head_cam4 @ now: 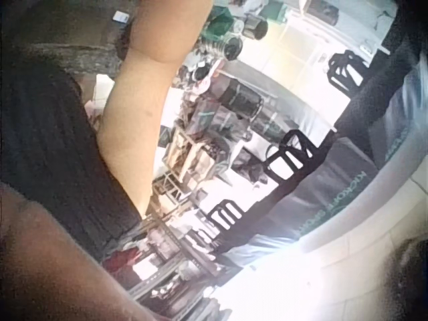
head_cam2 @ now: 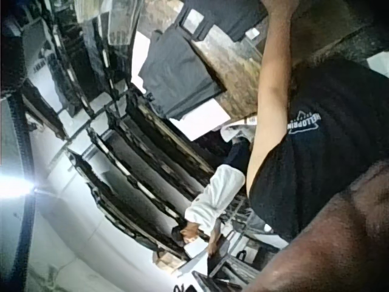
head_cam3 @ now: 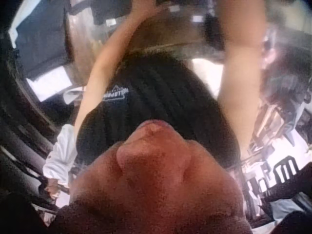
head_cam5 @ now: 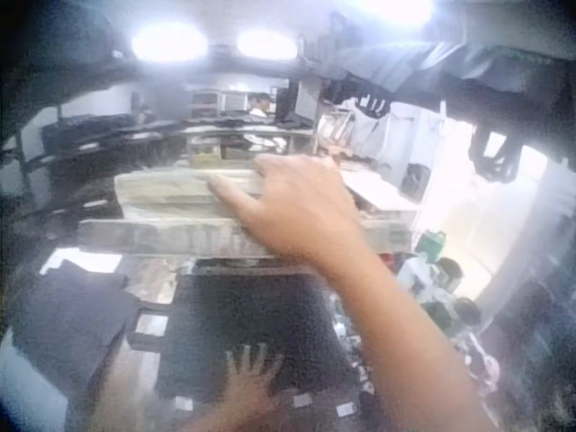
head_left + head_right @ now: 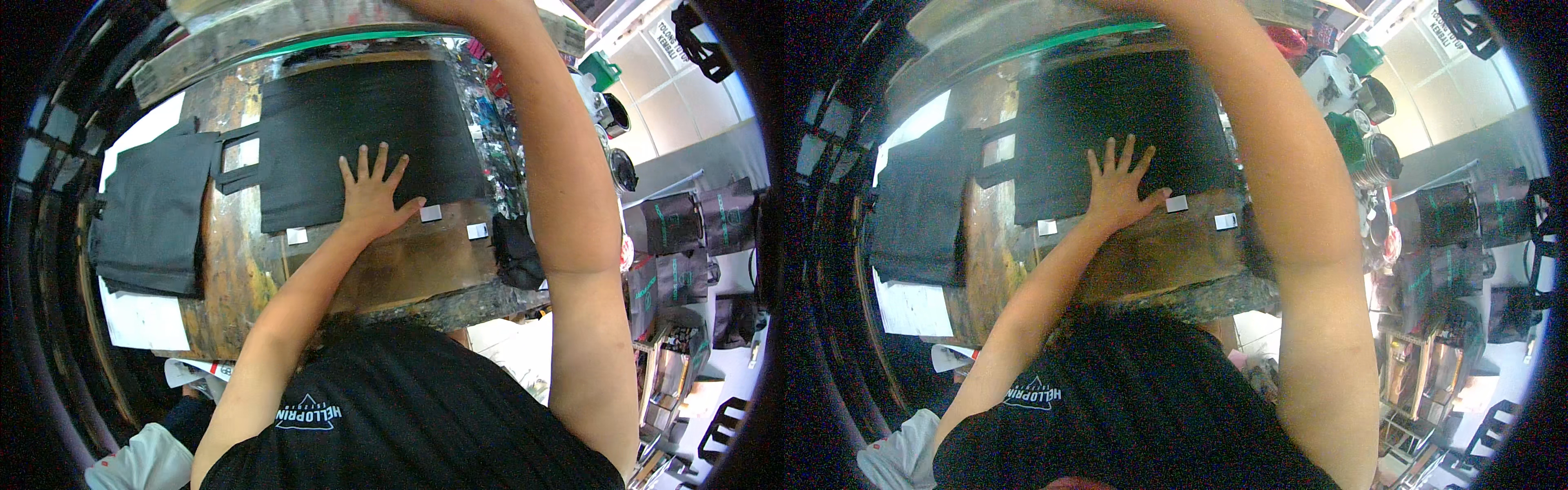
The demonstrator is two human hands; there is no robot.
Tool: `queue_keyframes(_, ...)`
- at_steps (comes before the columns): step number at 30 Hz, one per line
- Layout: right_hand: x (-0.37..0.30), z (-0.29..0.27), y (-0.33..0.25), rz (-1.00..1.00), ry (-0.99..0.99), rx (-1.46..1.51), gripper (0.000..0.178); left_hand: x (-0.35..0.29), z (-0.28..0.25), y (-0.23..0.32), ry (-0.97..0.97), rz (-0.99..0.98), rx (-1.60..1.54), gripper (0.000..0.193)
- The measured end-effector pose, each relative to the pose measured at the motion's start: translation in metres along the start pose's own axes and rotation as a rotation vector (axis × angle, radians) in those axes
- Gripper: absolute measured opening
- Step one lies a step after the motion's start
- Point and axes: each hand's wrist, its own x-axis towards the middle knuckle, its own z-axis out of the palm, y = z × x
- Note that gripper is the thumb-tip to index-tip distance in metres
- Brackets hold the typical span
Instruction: The person performs screen printing on black bags by placing a bag on the printing surface, lowering a screen frame, and spreading green ink across the screen with a squeegee.
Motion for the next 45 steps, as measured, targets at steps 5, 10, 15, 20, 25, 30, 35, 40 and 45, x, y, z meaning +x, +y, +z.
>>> queue_keyframes(5, 0.001, 0.011, 0.008, -0.005, 0.067, -0.004, 0.077, -0.014, -0.001, 0.004, 0.053, 0.001, -0.035, 0.089)
queue_keyframes(10, -0.001, 0.002, -0.002, 0.048, 0.060, 0.052, 0.078, -0.039, -0.018, 0.000, 0.098, -0.033, -0.049, 0.083)
queue_keyframes(15, -0.008, 0.006, 0.000, -0.026, 0.194, 0.093, 0.077, -0.062, -0.016, -0.021, 0.046, -0.077, -0.018, 0.086)
queue_keyframes(20, -0.017, -0.002, -0.007, 0.014, 0.141, 0.030, 0.073, -0.062, -0.054, -0.038, 0.203, -0.159, -0.136, 0.101)
queue_keyframes(25, -0.054, 0.037, -0.003, -0.150, 0.357, -0.106, 0.063, -0.058, -0.177, -0.101, 0.690, -0.378, -1.315, 0.111)
queue_keyframes(30, -0.133, 0.061, -0.019, -0.143, 0.060, -0.053, 0.057, -0.095, -0.194, -0.095, 0.431, -0.515, -1.328, 0.068)
queue_keyframes(35, -0.184, 0.139, -0.009, -0.102, -0.208, 0.053, 0.058, -0.162, -0.059, -0.110, 0.422, -0.536, -0.952, 0.100)
queue_keyframes(40, -0.188, 0.151, -0.009, -0.021, -0.278, 0.071, 0.057, -0.175, -0.057, -0.092, 0.435, -0.525, -0.403, 0.112)
queue_keyframes(45, -0.171, 0.126, -0.008, 0.035, -0.288, 0.083, 0.062, -0.177, -0.057, -0.094, 0.445, -0.487, -0.438, 0.117)
